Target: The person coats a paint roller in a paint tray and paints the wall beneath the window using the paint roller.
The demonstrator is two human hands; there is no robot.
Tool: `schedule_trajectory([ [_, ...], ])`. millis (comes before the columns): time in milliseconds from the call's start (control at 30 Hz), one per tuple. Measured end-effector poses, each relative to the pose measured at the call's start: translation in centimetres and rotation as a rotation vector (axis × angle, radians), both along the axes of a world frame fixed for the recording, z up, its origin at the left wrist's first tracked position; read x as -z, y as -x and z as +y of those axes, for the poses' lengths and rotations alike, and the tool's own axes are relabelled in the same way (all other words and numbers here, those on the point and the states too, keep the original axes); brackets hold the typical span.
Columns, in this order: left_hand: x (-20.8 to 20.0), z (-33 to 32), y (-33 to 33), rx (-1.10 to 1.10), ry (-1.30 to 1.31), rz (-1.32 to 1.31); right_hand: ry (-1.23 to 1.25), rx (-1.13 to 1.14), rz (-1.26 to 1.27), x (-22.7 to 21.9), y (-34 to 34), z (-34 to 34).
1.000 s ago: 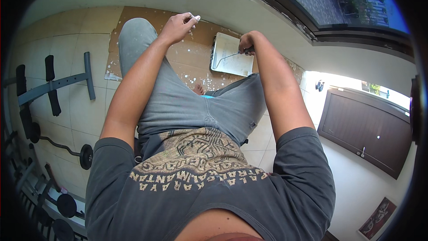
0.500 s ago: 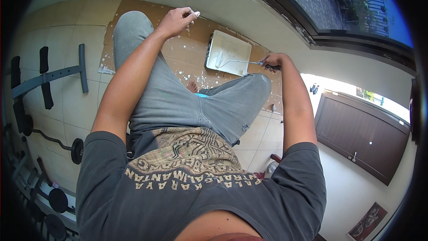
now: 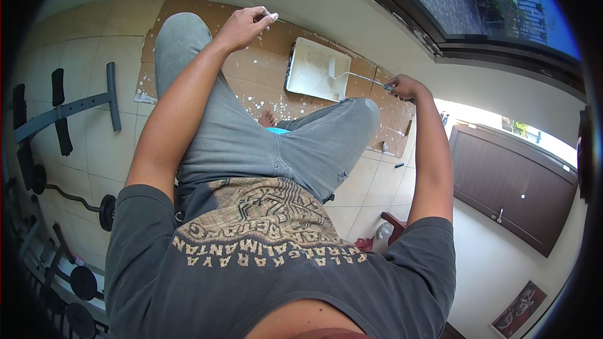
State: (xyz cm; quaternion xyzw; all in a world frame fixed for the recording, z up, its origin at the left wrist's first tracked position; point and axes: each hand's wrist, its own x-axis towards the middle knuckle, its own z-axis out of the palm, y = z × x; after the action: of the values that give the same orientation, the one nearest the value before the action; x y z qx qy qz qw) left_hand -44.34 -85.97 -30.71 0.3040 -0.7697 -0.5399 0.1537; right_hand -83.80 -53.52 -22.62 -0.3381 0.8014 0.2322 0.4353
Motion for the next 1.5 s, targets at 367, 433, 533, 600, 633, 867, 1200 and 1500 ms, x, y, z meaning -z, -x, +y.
schedule_trajectory([
  [367,0.2,-0.1,-0.3,0.0,0.005,-0.027,0.271,-0.101,0.222,9.9,-4.8,2.8],
  [433,0.1,0.0,-0.2,0.014,0.055,-0.029,0.22,-0.056,0.24,10.1,-4.2,3.1],
  [533,-0.3,0.2,-0.9,-0.013,0.047,-0.04,0.192,-0.095,0.256,10.2,-5.0,2.2],
  [600,-0.9,1.0,-1.0,-0.007,0.059,-0.021,0.204,-0.093,0.265,10.0,-4.7,2.9],
  [633,-1.2,1.1,-1.0,-0.005,0.053,-0.004,0.2,-0.096,0.272,9.7,-4.4,3.3],
  [867,-3.7,1.8,-2.3,-0.072,-0.057,0.13,0.166,0.179,0.196,1.9,-6.8,2.5],
  [1200,-1.4,0.3,-1.4,-0.098,-0.09,0.187,-0.1,-0.175,0.28,5.7,-3.5,4.2],
  [1500,-3.4,0.8,-1.2,-0.07,-0.046,0.138,0.013,-0.231,0.338,7.3,-2.3,7.5],
])
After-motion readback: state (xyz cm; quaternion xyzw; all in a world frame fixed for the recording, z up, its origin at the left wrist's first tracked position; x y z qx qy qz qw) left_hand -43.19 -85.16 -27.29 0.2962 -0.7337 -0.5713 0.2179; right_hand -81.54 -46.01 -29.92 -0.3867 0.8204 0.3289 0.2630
